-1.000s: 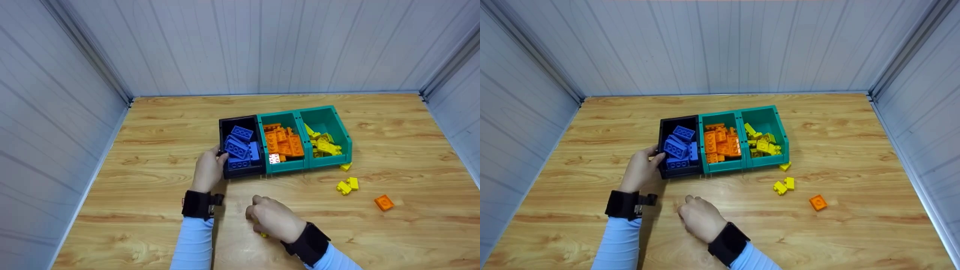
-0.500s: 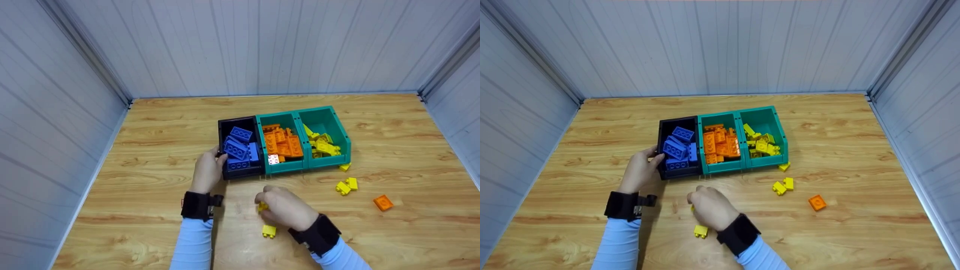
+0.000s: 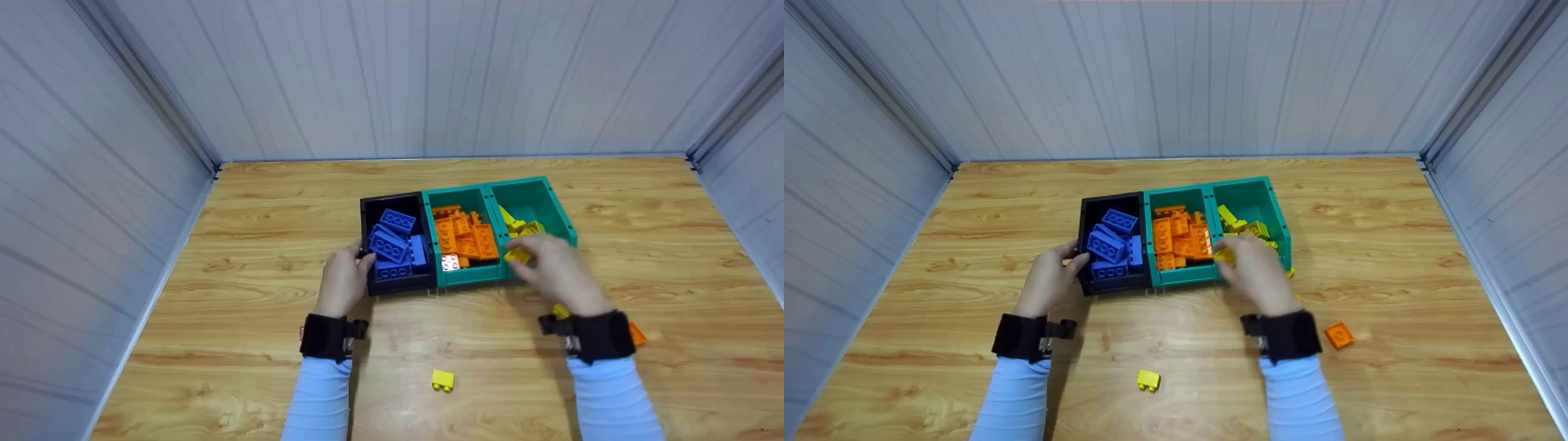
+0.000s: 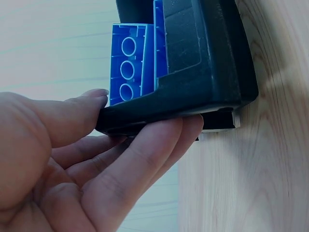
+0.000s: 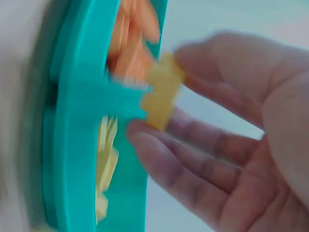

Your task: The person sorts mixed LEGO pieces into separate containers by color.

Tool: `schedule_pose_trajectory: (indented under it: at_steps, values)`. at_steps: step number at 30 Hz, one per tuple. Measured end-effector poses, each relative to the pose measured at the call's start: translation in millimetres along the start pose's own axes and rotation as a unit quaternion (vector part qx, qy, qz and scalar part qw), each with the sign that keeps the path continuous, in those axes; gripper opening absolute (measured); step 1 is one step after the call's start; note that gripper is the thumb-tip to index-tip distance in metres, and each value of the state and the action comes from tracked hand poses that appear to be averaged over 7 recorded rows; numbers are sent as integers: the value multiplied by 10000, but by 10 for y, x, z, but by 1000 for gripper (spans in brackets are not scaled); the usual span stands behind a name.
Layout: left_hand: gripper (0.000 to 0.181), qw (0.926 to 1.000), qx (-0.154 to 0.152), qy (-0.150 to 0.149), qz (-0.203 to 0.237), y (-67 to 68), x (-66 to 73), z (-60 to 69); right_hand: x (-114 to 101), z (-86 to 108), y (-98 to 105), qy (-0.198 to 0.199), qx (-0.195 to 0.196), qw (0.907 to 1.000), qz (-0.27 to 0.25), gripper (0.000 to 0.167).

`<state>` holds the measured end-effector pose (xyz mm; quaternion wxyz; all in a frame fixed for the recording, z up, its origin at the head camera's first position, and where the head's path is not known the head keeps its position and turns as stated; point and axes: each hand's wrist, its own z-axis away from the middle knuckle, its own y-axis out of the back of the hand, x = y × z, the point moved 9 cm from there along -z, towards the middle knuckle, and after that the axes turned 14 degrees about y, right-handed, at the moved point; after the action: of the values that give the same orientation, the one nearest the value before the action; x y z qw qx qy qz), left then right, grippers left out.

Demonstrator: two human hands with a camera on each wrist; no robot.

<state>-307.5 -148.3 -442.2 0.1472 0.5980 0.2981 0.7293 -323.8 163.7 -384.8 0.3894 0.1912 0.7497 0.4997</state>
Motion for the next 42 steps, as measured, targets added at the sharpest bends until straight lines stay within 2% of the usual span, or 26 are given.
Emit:
schedule_pose_trajectory:
  at_steps: [4,9,15,19,23,27,32,35,42]
  values:
    - [48,10000,-39,-26,42,-39,7,8,335,-98,189,-272,-27,9995,144,30]
    - [48,10000,-65,23,22,-75,-9,22,605,-291,230,-252,-339,9983,405,30]
    - [49,9999,-100,37,19,-102,10,30,768,-378,153,-212,-809,9947,591,29]
    - [48,10000,-86,47,-1,-101,19,25,749,-333,195,-207,-770,9958,461,31]
    - [48,10000,-55,37,-16,-86,17,24,540,-225,354,-83,-302,9991,299,30]
    - [48,10000,-43,9,5,-64,7,32,143,-75,458,116,137,9996,198,29]
    - [47,9999,45,-102,-96,-31,19,45,-441,131,329,834,541,9950,-37,26]
    - [48,9999,18,-100,-94,-36,16,34,-698,211,121,1127,361,9930,-50,26]
    - [48,10000,16,41,-54,-2,9,12,-1114,214,-440,1369,-713,9880,-19,27]
